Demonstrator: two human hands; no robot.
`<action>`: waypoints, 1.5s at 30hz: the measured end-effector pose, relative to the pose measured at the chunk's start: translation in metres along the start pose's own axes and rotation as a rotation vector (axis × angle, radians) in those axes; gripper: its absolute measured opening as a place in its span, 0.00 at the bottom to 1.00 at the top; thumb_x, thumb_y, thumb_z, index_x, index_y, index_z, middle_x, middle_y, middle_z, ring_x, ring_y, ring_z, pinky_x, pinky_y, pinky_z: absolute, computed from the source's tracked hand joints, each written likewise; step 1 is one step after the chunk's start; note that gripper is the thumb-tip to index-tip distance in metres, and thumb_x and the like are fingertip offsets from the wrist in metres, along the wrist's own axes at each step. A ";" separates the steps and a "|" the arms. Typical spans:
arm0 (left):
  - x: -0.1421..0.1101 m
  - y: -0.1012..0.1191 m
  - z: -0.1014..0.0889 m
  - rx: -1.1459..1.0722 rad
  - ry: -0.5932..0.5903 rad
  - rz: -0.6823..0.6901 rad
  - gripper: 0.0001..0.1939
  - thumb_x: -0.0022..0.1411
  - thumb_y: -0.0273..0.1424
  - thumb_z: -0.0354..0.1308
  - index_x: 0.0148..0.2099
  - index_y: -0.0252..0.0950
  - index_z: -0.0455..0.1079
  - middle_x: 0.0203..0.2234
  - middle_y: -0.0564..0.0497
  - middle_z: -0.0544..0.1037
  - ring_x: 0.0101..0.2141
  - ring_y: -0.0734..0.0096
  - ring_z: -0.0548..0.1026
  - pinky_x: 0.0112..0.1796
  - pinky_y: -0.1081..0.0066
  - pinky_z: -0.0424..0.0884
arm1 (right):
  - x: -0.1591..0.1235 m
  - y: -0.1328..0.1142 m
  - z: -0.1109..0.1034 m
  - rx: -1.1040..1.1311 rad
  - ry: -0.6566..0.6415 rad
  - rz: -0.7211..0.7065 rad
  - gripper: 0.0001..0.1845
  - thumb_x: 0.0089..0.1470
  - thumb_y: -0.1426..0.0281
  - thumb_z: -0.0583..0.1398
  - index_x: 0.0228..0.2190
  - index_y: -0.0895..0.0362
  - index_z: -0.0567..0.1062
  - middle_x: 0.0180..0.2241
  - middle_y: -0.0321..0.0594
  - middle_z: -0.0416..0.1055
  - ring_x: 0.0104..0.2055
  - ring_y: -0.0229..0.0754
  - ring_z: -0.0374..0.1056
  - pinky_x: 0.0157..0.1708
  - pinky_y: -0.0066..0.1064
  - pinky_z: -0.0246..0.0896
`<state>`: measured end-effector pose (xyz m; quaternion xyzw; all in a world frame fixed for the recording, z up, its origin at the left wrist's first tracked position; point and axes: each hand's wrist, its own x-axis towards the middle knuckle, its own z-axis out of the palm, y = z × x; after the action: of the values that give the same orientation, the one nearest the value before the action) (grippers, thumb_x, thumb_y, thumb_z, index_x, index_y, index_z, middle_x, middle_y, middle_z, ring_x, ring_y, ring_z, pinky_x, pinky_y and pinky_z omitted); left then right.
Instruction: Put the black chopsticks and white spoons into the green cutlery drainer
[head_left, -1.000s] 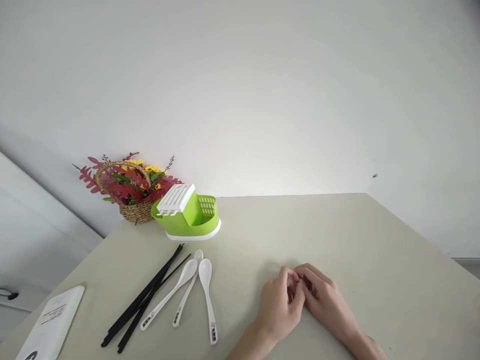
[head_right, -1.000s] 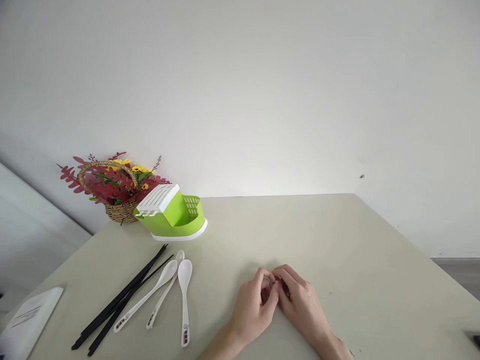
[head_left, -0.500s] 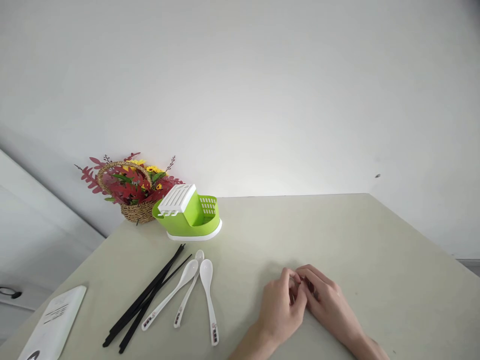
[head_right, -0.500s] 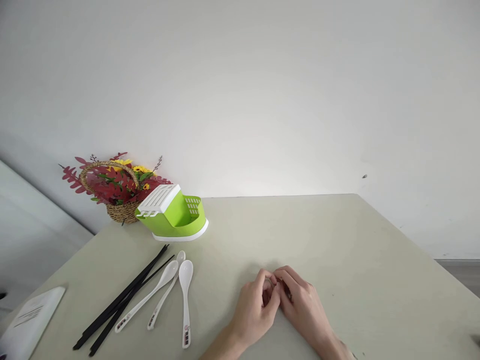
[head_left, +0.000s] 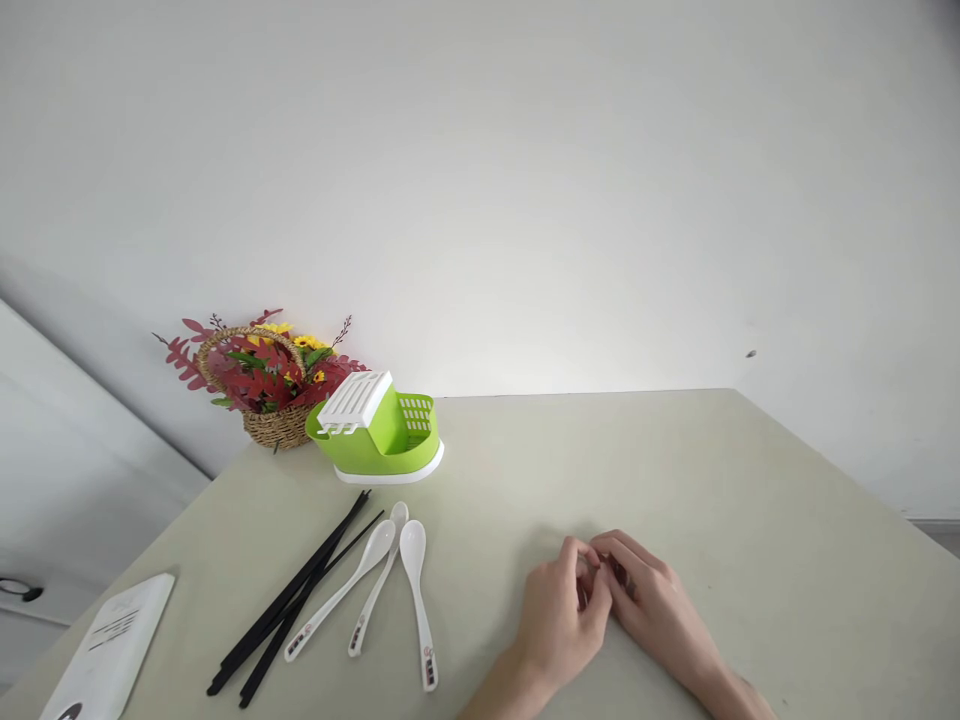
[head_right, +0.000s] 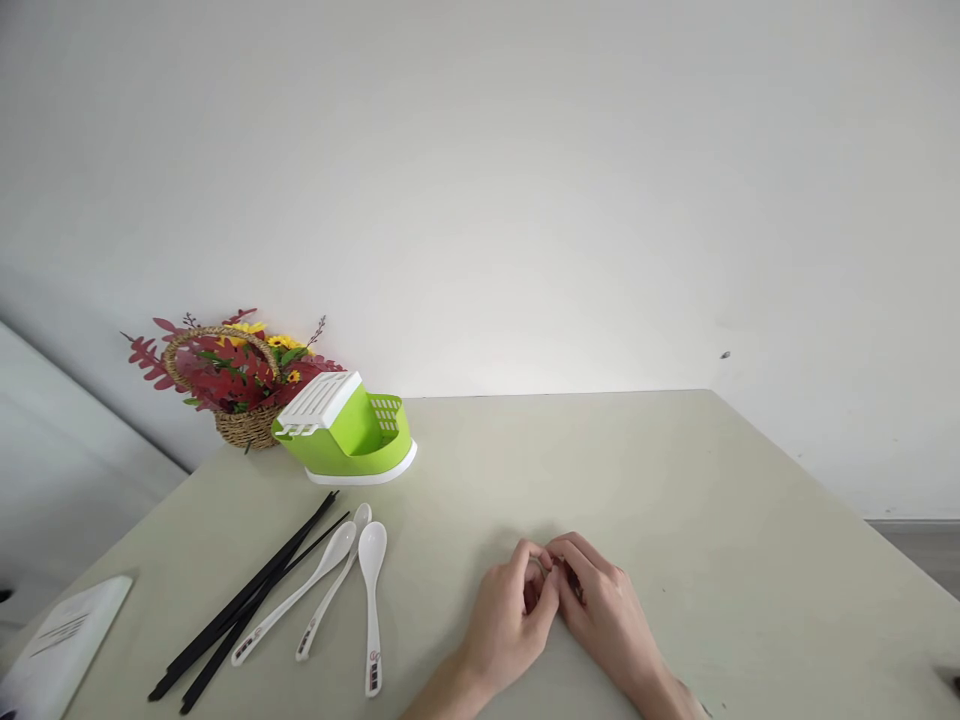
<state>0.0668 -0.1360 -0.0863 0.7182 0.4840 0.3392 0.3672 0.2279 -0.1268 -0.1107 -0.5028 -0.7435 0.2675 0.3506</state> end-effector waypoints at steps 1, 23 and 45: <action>0.000 0.000 0.000 -0.001 -0.002 0.000 0.07 0.73 0.37 0.48 0.44 0.41 0.63 0.20 0.58 0.70 0.20 0.73 0.66 0.23 0.72 0.56 | 0.000 0.000 0.000 -0.002 0.001 0.000 0.10 0.68 0.68 0.51 0.36 0.50 0.71 0.39 0.38 0.75 0.31 0.38 0.70 0.31 0.29 0.65; -0.001 0.000 0.001 0.029 0.006 -0.002 0.07 0.72 0.37 0.49 0.44 0.41 0.63 0.20 0.58 0.70 0.20 0.72 0.67 0.23 0.72 0.57 | 0.000 -0.001 -0.001 0.000 -0.007 0.004 0.09 0.68 0.68 0.52 0.36 0.50 0.71 0.39 0.37 0.75 0.31 0.38 0.70 0.32 0.29 0.65; -0.044 0.018 -0.088 0.081 0.118 0.005 0.15 0.75 0.42 0.47 0.47 0.38 0.70 0.21 0.57 0.69 0.22 0.75 0.66 0.25 0.76 0.60 | -0.003 0.007 0.003 -0.052 0.037 0.007 0.11 0.68 0.62 0.52 0.40 0.49 0.74 0.37 0.37 0.75 0.27 0.39 0.66 0.28 0.30 0.64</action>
<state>-0.0127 -0.1646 -0.0326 0.7125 0.5163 0.3620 0.3077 0.2297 -0.1270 -0.1183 -0.5190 -0.7417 0.2400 0.3505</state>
